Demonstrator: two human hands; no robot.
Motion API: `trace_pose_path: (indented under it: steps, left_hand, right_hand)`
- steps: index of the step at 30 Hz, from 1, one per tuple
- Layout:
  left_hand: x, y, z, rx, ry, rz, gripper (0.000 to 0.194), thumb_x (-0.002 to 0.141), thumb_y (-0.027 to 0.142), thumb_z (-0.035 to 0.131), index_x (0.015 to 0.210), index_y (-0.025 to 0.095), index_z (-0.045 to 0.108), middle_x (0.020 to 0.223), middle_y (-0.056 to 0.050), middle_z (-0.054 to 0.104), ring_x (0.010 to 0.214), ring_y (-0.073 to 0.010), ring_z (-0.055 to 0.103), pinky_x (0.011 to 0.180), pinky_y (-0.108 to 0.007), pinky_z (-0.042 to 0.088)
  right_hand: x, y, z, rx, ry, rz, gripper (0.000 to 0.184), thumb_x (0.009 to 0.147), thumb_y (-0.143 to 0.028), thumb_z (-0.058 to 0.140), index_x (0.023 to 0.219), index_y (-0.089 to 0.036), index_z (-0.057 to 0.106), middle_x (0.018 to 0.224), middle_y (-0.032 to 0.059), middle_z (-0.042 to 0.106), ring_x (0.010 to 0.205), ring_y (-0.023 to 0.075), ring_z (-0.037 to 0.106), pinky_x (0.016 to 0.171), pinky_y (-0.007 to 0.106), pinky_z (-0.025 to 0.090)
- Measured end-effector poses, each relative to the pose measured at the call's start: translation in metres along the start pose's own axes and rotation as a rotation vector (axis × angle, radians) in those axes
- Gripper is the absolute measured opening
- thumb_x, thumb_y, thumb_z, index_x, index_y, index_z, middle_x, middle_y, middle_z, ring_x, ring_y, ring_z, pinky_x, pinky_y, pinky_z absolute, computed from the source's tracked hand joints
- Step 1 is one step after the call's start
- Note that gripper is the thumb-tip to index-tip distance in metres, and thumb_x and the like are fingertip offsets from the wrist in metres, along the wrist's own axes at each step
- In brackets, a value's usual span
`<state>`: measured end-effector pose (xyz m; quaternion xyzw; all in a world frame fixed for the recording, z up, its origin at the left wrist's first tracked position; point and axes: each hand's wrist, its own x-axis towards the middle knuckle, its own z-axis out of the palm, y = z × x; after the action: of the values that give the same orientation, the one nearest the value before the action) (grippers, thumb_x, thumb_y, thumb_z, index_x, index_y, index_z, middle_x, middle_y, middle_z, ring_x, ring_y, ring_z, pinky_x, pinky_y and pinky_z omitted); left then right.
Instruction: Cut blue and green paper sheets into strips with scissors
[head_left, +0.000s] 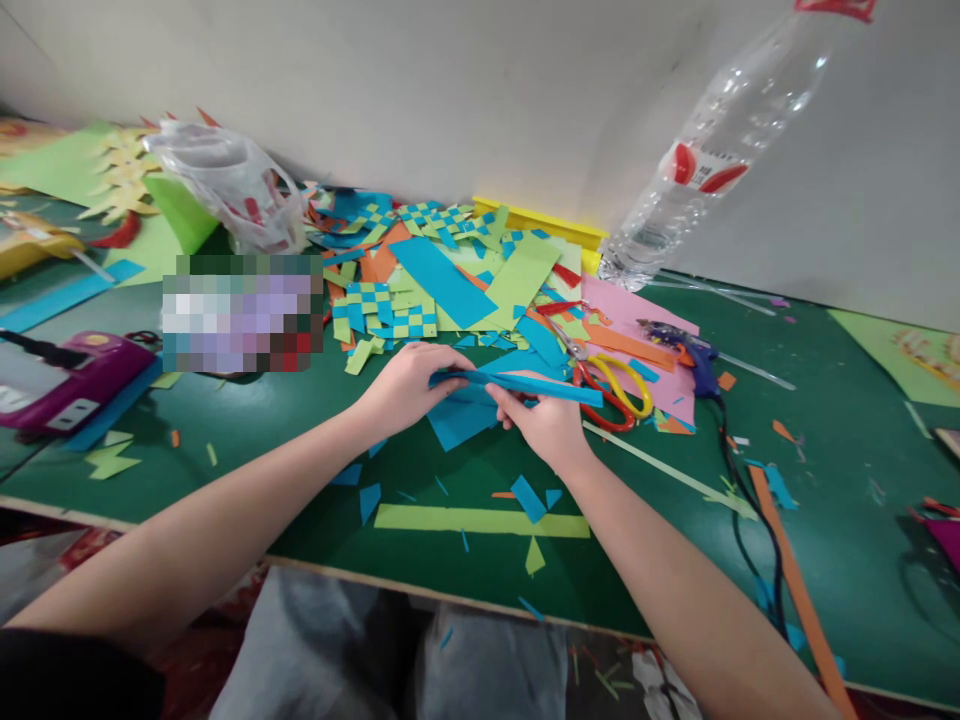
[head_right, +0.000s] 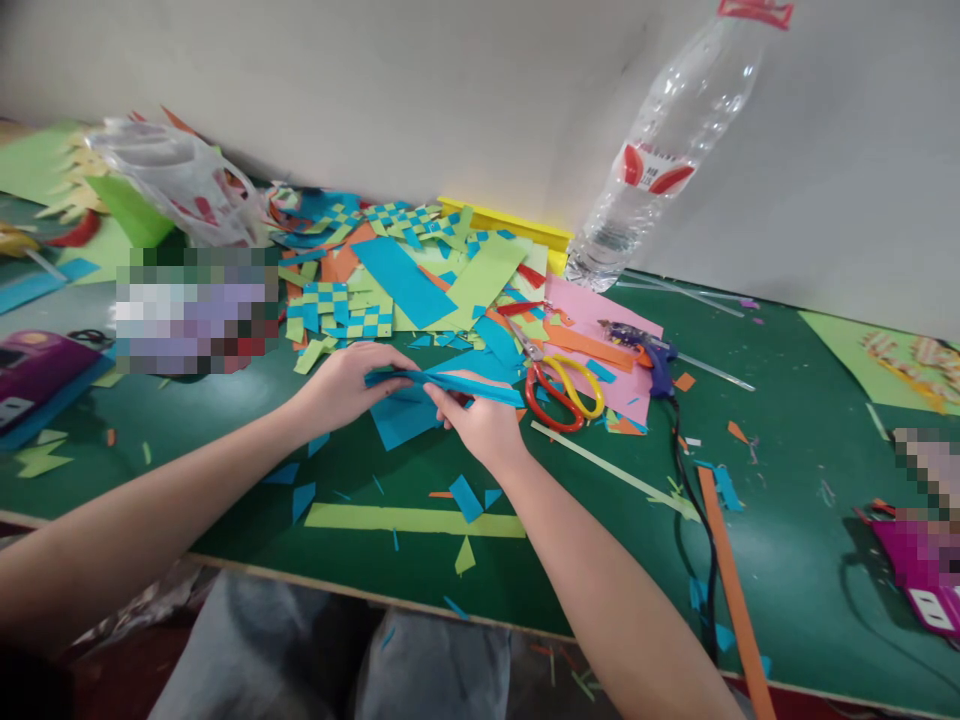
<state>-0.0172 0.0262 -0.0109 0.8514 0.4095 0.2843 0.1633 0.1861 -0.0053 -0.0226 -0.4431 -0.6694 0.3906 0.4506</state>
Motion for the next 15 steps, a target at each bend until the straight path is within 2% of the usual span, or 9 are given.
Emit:
trace_pose_path:
  steps: [7, 10, 15]
  left_hand:
    - [-0.0027, 0.0018, 0.0012, 0.009, 0.013, 0.04, 0.02, 0.085, 0.028, 0.063, 0.103, 0.021, 0.066, 0.1, -0.004, 0.072, 0.093, -0.0198, 0.065, 0.088, -0.035, 0.047]
    - [-0.0028, 0.0051, 0.0009, -0.003, 0.023, 0.069, 0.021, 0.085, 0.035, 0.065, 0.101, 0.022, 0.067, 0.095, -0.003, 0.072, 0.093, -0.0201, 0.064, 0.09, -0.036, 0.045]
    - [-0.0028, 0.0079, 0.0003, -0.058, 0.061, 0.092, 0.018, 0.087, 0.037, 0.062, 0.097, 0.023, 0.068, 0.09, -0.002, 0.072, 0.09, -0.0188, 0.063, 0.088, -0.034, 0.046]
  right_hand:
    - [0.0, -0.0002, -0.0002, 0.025, 0.021, -0.006, 0.023, 0.083, -0.041, 0.064, 0.076, -0.02, 0.064, 0.057, -0.0034, 0.059, 0.045, 0.0094, 0.055, 0.047, 0.024, 0.049]
    - [0.0, -0.0009, -0.0001, 0.033, 0.005, -0.006, 0.023, 0.082, -0.043, 0.065, 0.079, -0.02, 0.065, 0.057, -0.0035, 0.06, 0.045, 0.0097, 0.055, 0.046, 0.024, 0.049]
    - [-0.0004, -0.0039, -0.0004, 0.016, -0.018, -0.022, 0.023, 0.083, -0.042, 0.064, 0.079, -0.02, 0.066, 0.056, -0.0035, 0.06, 0.045, 0.0099, 0.056, 0.048, 0.024, 0.049]
